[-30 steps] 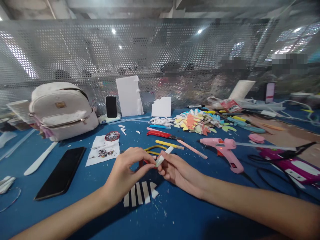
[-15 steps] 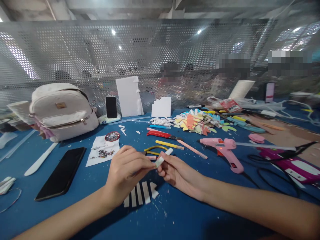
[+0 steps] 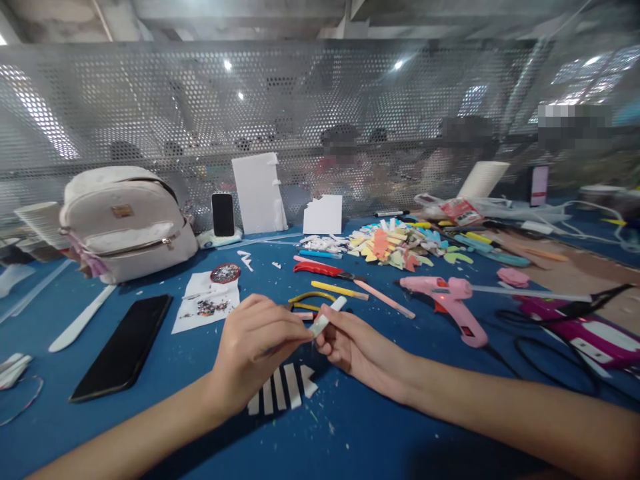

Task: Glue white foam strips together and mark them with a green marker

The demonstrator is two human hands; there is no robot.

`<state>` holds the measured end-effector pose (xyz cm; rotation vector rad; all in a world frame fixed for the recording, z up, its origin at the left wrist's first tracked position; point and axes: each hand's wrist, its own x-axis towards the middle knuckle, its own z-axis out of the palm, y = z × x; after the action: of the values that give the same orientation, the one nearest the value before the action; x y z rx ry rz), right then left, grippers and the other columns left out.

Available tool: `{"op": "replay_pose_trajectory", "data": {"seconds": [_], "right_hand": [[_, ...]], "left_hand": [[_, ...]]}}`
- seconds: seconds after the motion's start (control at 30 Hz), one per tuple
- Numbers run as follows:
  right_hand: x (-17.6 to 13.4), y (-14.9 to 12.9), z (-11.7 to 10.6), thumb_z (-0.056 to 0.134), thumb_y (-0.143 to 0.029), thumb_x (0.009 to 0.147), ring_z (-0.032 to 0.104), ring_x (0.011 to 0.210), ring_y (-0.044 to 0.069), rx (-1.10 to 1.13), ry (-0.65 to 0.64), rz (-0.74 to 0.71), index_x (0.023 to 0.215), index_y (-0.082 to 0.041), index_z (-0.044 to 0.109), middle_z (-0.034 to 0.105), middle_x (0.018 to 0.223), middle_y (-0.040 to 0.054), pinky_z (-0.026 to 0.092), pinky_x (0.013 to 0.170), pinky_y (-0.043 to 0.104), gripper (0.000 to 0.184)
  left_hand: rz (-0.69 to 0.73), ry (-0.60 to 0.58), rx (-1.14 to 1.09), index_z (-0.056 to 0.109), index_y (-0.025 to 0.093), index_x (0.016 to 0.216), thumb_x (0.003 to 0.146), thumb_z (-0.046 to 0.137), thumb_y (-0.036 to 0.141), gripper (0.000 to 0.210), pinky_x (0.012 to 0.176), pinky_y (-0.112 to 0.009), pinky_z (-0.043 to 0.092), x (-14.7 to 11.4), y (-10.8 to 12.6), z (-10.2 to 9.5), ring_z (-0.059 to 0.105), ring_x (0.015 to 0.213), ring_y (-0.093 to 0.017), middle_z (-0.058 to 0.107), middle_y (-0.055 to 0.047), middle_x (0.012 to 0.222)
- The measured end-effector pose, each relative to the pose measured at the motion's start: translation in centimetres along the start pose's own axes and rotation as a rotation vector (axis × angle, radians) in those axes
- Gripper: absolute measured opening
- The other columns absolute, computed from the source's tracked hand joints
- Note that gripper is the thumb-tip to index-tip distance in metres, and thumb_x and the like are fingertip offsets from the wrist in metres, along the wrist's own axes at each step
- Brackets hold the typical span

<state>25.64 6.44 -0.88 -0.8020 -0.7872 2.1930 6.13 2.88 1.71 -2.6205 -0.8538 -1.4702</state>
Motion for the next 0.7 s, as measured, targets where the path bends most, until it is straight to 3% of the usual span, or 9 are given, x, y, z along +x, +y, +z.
{"op": "replay_pose_trajectory", "data": {"seconds": [0.4,0.7], "right_hand": [[0.04,0.12,-0.03,0.080,-0.042,0.078,0.062,0.052,0.006,-0.050,-0.023,-0.044,0.079,-0.010,0.065,0.066,0.062,0.0020,0.049,0.046,0.010,0.035],[0.33,0.26,-0.28,0.077,-0.045,0.080,0.060,0.053,0.006,-0.132,-0.060,-0.093,0.079,-0.010,0.065,0.066,0.063,0.0015,0.050,0.049,0.013,0.036]], "left_hand": [[-0.020,-0.040,0.050,0.066,0.021,0.092,0.091,0.064,0.013,0.008,0.069,-0.029,0.039,0.09,0.02,0.07,0.068,0.076,-0.013,0.075,0.001,0.084],[0.045,-0.209,0.099,0.061,0.021,0.093,0.095,0.058,0.015,0.007,0.070,-0.031,0.035,0.81,-0.52,-0.67,0.066,0.074,-0.014,0.074,0.001,0.086]]}}
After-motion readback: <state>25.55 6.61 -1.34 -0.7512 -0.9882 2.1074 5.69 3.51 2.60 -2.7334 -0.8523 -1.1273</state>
